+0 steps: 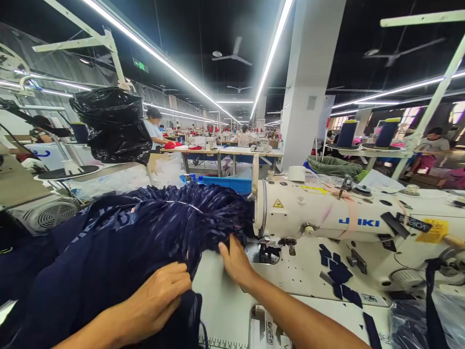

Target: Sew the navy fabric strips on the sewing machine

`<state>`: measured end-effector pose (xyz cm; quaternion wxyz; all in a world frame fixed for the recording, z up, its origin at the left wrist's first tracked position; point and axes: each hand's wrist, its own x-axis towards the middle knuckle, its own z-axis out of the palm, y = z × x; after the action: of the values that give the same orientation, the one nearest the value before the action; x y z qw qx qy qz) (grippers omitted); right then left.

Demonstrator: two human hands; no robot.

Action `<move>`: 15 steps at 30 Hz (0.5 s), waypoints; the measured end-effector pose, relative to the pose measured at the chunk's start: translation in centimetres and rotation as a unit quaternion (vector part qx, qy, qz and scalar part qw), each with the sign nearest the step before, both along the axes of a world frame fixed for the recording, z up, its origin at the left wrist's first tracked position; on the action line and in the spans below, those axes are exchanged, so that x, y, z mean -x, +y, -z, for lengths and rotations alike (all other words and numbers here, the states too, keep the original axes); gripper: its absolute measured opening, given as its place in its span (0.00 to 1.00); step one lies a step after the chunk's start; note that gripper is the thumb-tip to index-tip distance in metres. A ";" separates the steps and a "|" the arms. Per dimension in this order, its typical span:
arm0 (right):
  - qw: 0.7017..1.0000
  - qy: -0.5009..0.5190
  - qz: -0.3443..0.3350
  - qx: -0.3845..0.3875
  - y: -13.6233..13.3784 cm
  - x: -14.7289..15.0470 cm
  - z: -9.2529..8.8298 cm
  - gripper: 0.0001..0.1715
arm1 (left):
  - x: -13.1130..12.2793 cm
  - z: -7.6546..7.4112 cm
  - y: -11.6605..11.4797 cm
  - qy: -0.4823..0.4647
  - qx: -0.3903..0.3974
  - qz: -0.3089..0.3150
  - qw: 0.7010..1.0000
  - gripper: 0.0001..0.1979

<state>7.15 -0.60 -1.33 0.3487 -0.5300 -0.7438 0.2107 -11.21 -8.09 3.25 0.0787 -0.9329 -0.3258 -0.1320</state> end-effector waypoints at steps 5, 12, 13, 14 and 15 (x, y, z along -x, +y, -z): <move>0.999 -0.003 0.038 0.004 5.9 1.1 -0.3 0.20 | -4.1 8.2 0.4 0.023 0.083 0.084 0.993 0.14; 0.998 0.001 0.065 0.008 7.8 0.3 -1.6 0.18 | -6.4 6.2 6.4 -0.047 0.113 0.060 0.991 0.08; 0.998 0.004 0.065 0.004 7.5 0.0 -1.7 0.18 | -6.7 5.1 7.3 -0.052 0.117 0.064 0.990 0.10; 0.998 0.007 0.063 0.001 7.0 -0.3 -1.8 0.18 | -7.0 4.2 8.0 -0.059 0.116 0.070 0.989 0.12; 0.998 0.010 0.057 -0.004 6.3 -0.8 -1.8 0.17 | -7.2 3.6 8.6 -0.068 0.110 0.080 0.988 0.14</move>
<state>7.95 5.69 0.51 0.3695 -0.5683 -0.7094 0.1927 -3.98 0.49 -0.36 -0.0573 -0.9479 -0.2670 -0.1640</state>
